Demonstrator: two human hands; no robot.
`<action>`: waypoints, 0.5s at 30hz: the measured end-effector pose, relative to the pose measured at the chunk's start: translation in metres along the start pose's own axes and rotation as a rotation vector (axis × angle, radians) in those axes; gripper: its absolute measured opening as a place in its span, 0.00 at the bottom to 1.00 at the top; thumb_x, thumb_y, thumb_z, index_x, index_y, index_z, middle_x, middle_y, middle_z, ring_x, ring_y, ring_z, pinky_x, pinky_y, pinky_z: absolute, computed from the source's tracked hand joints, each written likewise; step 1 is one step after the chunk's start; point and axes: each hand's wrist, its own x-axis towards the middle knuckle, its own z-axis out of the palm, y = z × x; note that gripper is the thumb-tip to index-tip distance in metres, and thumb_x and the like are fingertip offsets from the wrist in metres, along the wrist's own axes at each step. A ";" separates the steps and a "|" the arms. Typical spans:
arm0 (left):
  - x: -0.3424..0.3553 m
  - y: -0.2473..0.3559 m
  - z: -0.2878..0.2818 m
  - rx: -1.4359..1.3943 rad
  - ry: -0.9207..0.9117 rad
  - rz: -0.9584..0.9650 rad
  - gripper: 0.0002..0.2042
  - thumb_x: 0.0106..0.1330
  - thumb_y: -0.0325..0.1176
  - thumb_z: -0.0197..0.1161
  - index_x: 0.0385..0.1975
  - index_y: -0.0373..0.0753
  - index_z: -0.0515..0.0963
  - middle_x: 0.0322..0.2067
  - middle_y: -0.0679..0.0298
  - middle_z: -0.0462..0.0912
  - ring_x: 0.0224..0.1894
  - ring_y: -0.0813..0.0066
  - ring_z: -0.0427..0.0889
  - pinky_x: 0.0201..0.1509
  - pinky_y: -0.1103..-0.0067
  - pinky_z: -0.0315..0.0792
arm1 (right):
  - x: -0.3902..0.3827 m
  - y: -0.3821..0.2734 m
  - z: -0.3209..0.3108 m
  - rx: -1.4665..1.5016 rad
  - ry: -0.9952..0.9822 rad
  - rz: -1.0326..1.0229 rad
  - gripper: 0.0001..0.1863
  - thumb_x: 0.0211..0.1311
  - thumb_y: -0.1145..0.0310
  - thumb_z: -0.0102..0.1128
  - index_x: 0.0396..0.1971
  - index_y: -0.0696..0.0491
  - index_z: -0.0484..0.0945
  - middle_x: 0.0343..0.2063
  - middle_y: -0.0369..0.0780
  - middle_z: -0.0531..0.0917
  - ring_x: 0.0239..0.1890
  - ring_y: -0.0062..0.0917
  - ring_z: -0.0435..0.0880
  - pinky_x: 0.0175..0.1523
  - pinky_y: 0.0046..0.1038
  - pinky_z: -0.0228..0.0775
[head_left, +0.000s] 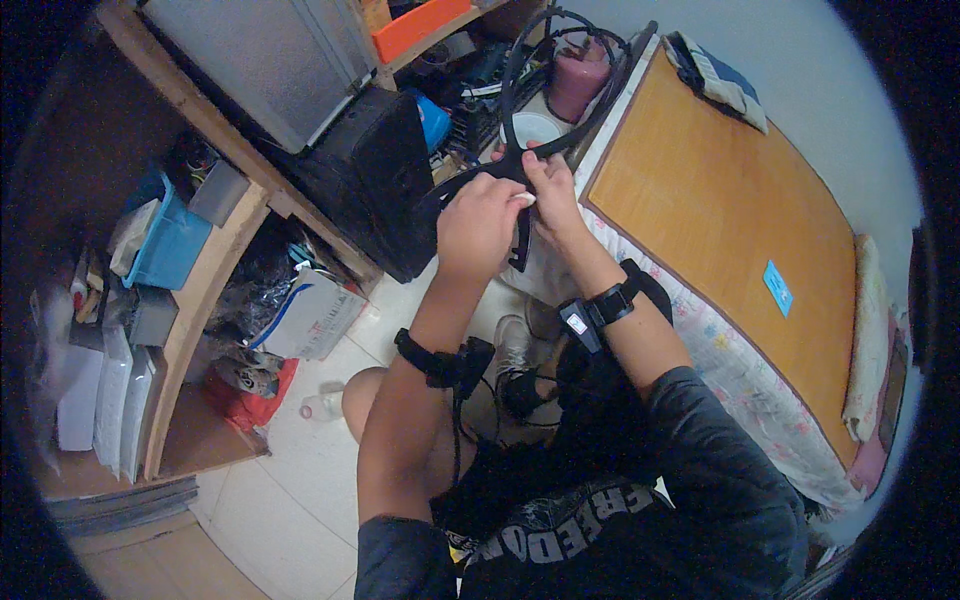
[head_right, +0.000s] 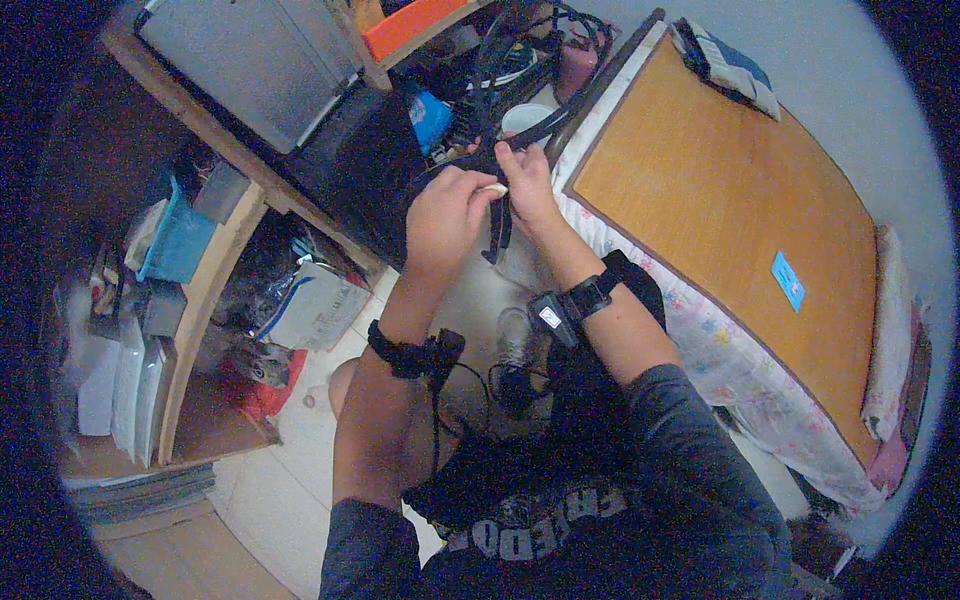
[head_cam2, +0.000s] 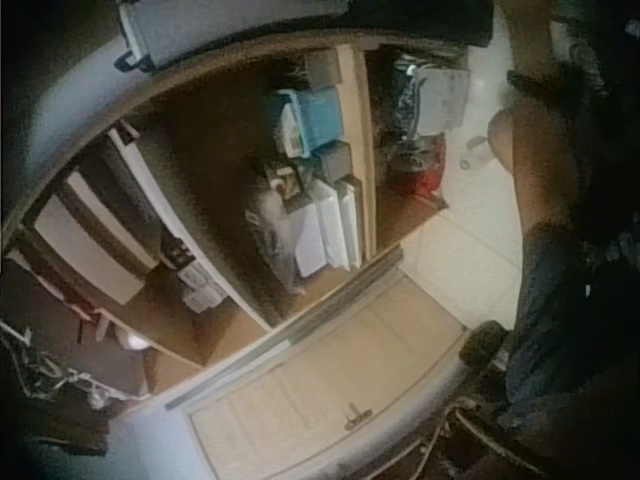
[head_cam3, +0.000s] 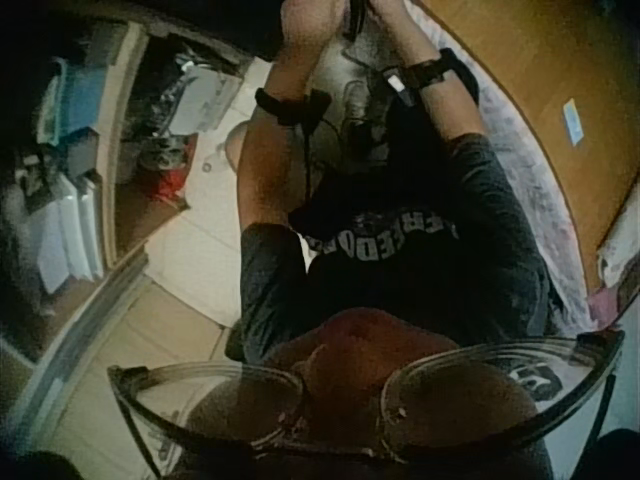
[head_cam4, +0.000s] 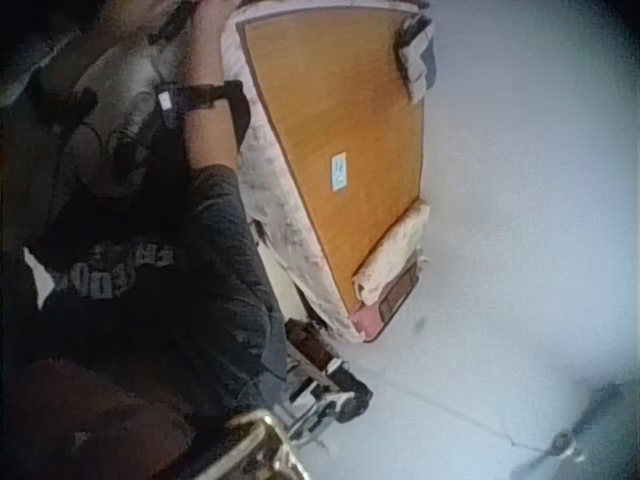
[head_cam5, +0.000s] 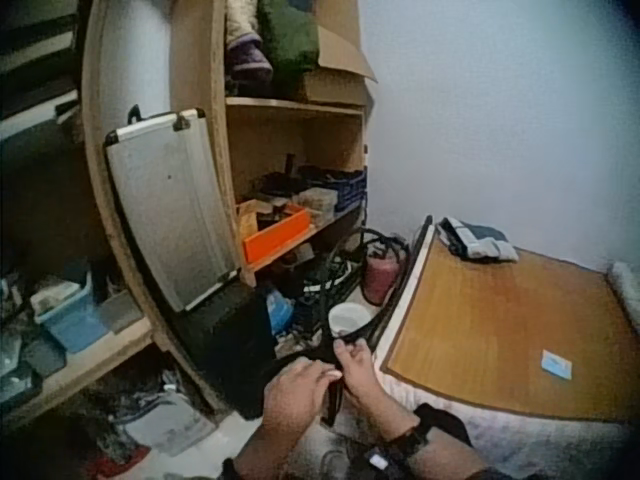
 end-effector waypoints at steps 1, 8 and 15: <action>0.002 0.000 -0.001 -0.023 0.028 -0.028 0.06 0.56 0.35 0.63 0.30 0.42 0.79 0.28 0.61 0.77 0.34 0.60 0.78 0.36 0.69 0.72 | 0.002 0.002 -0.003 -0.003 0.005 -0.003 0.22 0.66 0.65 0.53 0.52 0.62 0.58 0.44 0.50 0.77 0.46 0.32 0.79 0.52 0.29 0.70; -0.014 0.002 -0.009 -0.085 -0.167 0.114 0.06 0.56 0.36 0.61 0.29 0.43 0.80 0.28 0.62 0.76 0.33 0.62 0.78 0.34 0.71 0.72 | 0.005 -0.012 0.002 -0.037 -0.063 -0.085 0.19 0.68 0.63 0.49 0.47 0.62 0.59 0.42 0.52 0.78 0.46 0.34 0.79 0.54 0.30 0.70; -0.029 0.014 -0.018 -0.060 -0.332 0.278 0.06 0.56 0.35 0.63 0.32 0.45 0.80 0.26 0.64 0.75 0.31 0.63 0.79 0.32 0.72 0.72 | 0.015 -0.032 -0.007 0.153 -0.045 -0.031 0.18 0.68 0.65 0.48 0.46 0.67 0.68 0.39 0.48 0.81 0.43 0.32 0.81 0.51 0.31 0.72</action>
